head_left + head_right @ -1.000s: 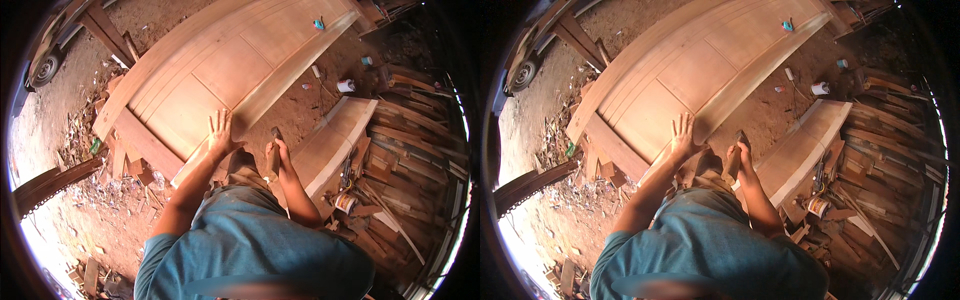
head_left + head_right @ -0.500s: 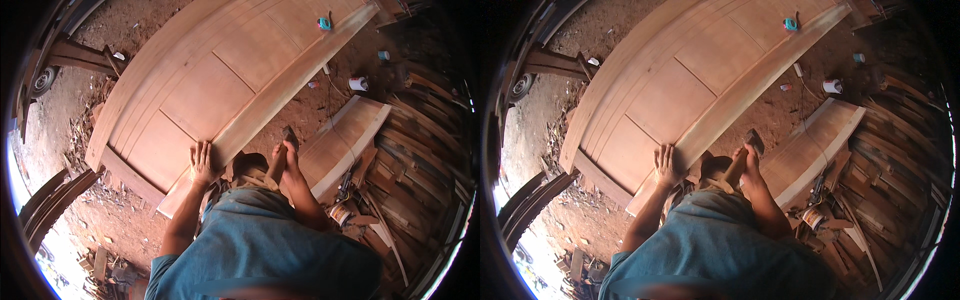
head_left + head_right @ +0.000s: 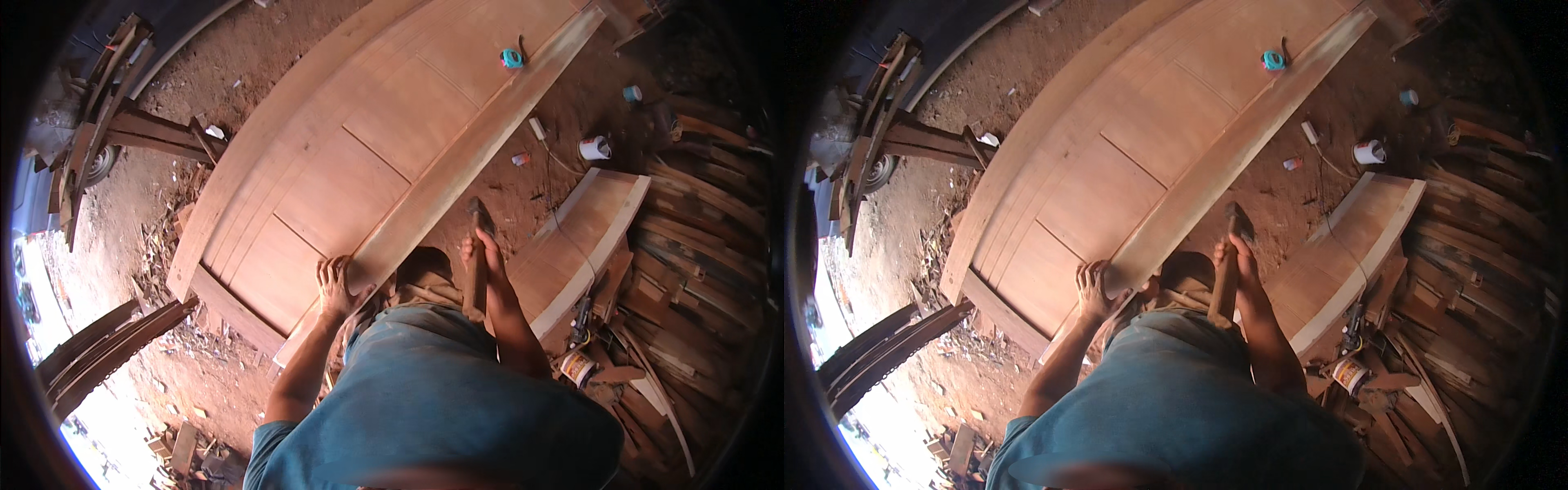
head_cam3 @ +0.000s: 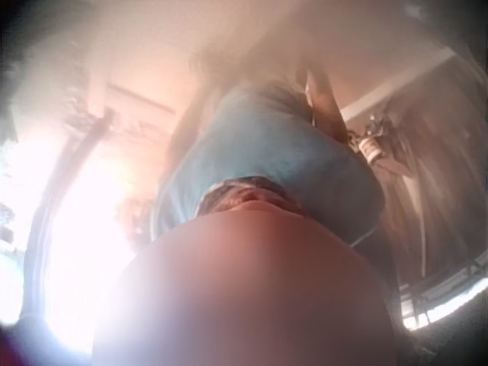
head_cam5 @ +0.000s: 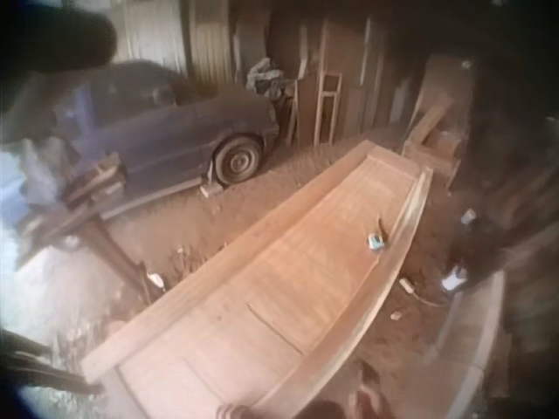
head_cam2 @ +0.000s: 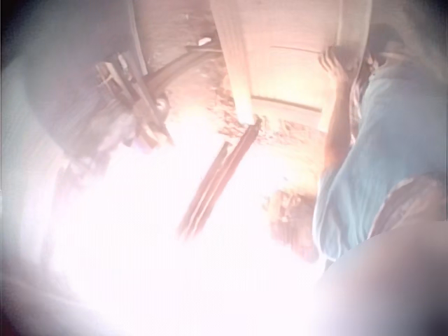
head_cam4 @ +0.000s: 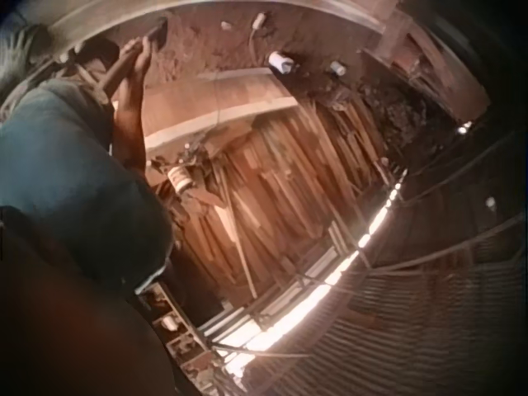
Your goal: The person assembles a wooden door by attaching a long wooden strip to the edge of a large door panel. They use a hammer to tap the strip into place and a tape measure to check the dimensions of the door.
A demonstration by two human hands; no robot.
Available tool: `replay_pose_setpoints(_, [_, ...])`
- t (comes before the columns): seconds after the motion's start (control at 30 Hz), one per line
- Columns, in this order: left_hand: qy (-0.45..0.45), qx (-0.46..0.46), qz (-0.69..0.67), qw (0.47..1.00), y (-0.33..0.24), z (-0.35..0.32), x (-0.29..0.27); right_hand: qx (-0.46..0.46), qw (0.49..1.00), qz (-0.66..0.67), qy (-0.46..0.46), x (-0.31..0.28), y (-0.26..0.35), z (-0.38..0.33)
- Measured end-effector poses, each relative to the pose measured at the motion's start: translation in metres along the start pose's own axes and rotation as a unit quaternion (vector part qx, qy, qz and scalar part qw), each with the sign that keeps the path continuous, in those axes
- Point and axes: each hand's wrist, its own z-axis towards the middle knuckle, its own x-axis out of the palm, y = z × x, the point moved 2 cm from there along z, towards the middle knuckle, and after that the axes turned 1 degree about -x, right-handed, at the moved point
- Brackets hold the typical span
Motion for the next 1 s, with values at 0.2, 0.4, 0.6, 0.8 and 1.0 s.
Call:
replay_pose_setpoints(0.2, [0.015,0.044,-0.035,0.998,-0.009,0.088,-0.003,-0.098,0.977,-0.183,-0.059,0.007,0.064,-0.026])
replay_pose_setpoints(0.4, [-0.126,0.042,0.034,0.991,0.025,0.264,0.009,-0.053,0.964,-0.249,-0.077,-0.016,0.138,0.039])
replay_pose_setpoints(0.6, [-0.108,-0.131,0.209,0.963,0.088,0.472,-0.028,0.008,0.968,-0.187,-0.167,-0.017,0.213,0.071])
replay_pose_setpoints(0.8, [0.101,-0.299,0.18,0.931,0.081,0.54,-0.035,-0.01,0.965,-0.202,-0.169,-0.003,0.26,0.097])
replay_pose_setpoints(1.0, [0.048,-0.282,0.201,0.937,0.092,0.543,-0.024,0.073,0.984,-0.124,-0.109,0.029,0.279,0.118])
